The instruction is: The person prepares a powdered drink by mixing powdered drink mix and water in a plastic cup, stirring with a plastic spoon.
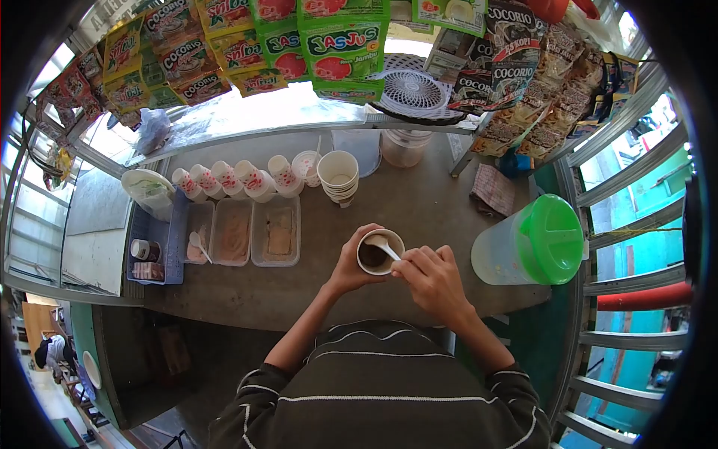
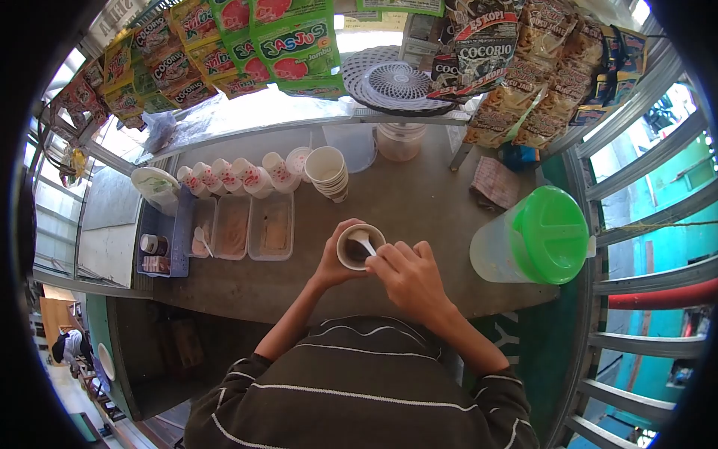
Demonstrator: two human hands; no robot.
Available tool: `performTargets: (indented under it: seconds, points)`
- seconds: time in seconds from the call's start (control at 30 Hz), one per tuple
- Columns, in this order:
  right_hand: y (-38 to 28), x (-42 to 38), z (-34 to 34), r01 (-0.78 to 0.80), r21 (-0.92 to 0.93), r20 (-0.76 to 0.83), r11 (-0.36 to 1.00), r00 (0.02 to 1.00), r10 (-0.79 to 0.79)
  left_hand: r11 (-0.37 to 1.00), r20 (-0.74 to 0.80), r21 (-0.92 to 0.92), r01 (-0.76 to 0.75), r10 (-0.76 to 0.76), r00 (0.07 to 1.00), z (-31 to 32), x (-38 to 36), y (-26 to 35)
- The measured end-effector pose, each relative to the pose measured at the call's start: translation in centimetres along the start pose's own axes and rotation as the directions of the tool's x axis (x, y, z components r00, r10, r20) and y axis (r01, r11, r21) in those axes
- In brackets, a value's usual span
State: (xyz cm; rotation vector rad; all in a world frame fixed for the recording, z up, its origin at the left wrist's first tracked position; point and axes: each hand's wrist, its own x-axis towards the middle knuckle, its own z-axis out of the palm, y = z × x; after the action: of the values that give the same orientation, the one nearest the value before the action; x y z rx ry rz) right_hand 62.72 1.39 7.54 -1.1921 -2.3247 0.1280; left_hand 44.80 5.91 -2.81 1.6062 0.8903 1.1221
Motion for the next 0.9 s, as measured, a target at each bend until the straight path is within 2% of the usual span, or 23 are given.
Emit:
performTargets:
  seconds: [0.07, 0.17, 0.27, 0.4, 0.5, 0.6, 0.67, 0.7, 0.77, 0.9]
  points:
    - [0.3, 0.1, 0.7, 0.08, 0.054, 0.007, 0.995, 0.997, -0.081, 0.994, 0.044, -0.02, -0.106, 0.106, 0.993, -0.2, 0.1, -0.3]
    - [0.3, -0.2, 0.7, 0.108, 0.103, 0.088, 0.989, 0.989, -0.118, 0.992, 0.056, -0.046, -0.121, 0.123, 0.991, -0.3, 0.0, -0.4]
    - [0.7, 0.2, -0.8, 0.086, 0.104, 0.073, 0.991, 0.993, -0.094, 0.986, 0.084, -0.007, -0.164, 0.164, 0.983, -0.2, -0.2, -0.3]
    - [0.9, -0.3, 0.2, 0.121, 0.075, 0.077, 0.99, 0.989, -0.127, 0.982, 0.098, -0.009, -0.187, 0.187, 0.978, -0.5, 0.2, 0.5]
    - [0.3, -0.6, -0.1, 0.131, 0.126, 0.144, 0.983, 0.978, -0.149, 0.981, 0.106, -0.02, -0.191, 0.193, 0.976, -0.8, 0.2, 0.7]
    - [0.2, -0.4, -0.7, 0.113, 0.137, 0.083, 0.984, 0.989, -0.126, 0.984, 0.093, -0.063, -0.164, 0.17, 0.981, -1.0, 0.2, 0.7]
    - [0.0, -0.4, -0.7, -0.09, 0.263, 0.002, 0.96, 0.996, 0.093, 0.971, 0.082, 0.021, -0.238, 0.236, 0.968, -1.1, 0.4, 0.9]
    - [-0.1, -0.4, -0.5, -0.093, 0.264, 0.002, 0.96, 0.995, 0.095, 0.971, 0.084, 0.02, -0.237, 0.234, 0.969, -1.0, 0.3, 0.9]
    - [-0.4, -0.2, 0.2, -0.237, 0.367, -0.064, 0.9, 0.958, 0.279, 0.972, 0.051, 0.058, -0.228, 0.225, 0.973, -0.9, 0.3, 0.9]
    - [-1.3, 0.4, 1.5, -0.322, 0.485, -0.056, 0.813, 0.917, 0.396, 0.964, 0.022, 0.067, -0.258, 0.257, 0.966, -0.6, 0.3, 0.7]
